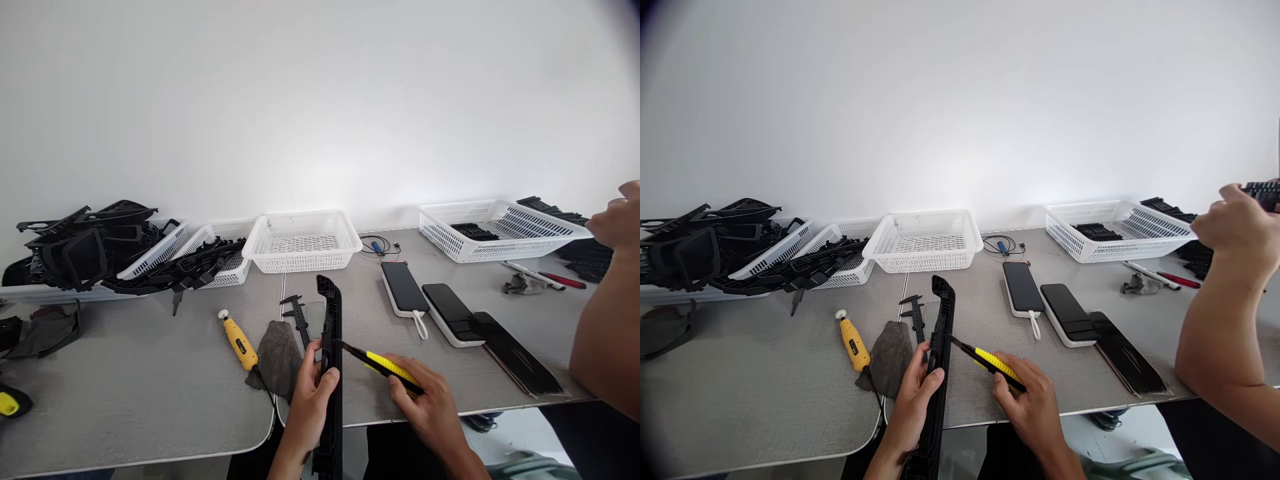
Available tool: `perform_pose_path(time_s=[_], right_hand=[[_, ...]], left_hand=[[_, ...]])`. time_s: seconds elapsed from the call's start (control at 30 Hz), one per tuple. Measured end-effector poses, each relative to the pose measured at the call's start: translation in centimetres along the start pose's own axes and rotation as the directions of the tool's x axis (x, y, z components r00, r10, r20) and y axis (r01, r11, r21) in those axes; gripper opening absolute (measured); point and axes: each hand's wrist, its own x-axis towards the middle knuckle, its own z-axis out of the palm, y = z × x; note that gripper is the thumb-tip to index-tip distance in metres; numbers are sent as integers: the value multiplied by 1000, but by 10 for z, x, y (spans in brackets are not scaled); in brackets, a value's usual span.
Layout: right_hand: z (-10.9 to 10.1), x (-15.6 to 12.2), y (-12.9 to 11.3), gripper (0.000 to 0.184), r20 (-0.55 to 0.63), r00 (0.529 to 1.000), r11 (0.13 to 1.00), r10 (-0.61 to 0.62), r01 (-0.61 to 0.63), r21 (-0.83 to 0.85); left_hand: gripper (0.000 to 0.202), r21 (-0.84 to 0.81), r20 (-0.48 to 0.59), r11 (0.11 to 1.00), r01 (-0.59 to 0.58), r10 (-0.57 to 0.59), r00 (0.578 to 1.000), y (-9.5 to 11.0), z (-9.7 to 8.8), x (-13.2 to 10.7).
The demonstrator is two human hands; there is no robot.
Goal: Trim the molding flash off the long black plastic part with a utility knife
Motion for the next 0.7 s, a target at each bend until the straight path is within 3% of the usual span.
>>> perform_pose_path(time_s=[0.1, 0.23, 0.33, 0.5, 0.7], right_hand=[[1, -1, 0, 27, 38, 999, 1000, -30, 30, -1], [1, -1, 0, 27, -23, 1000, 1000, 18, -18, -12], [2, -1, 1, 27, 1, 1000, 1000, 4, -4, -3], [1, -2, 3, 29, -48, 995, 996, 83, -84, -17], [-2, -1, 0, 27, 26, 996, 996, -84, 83, 29]], left_hand=[[61, 47, -19, 999, -5, 6, 1000, -2, 0, -1], [63, 78, -4, 997, -3, 4, 1000, -6, -2, -1], [64, 122, 2, 992, -20, 20, 1000, -7, -1, -1], [65, 160, 12, 987, 16, -18, 1000, 0, 2, -5], [66, 180, 24, 984, 1, -6, 1000, 3, 3, -5]])
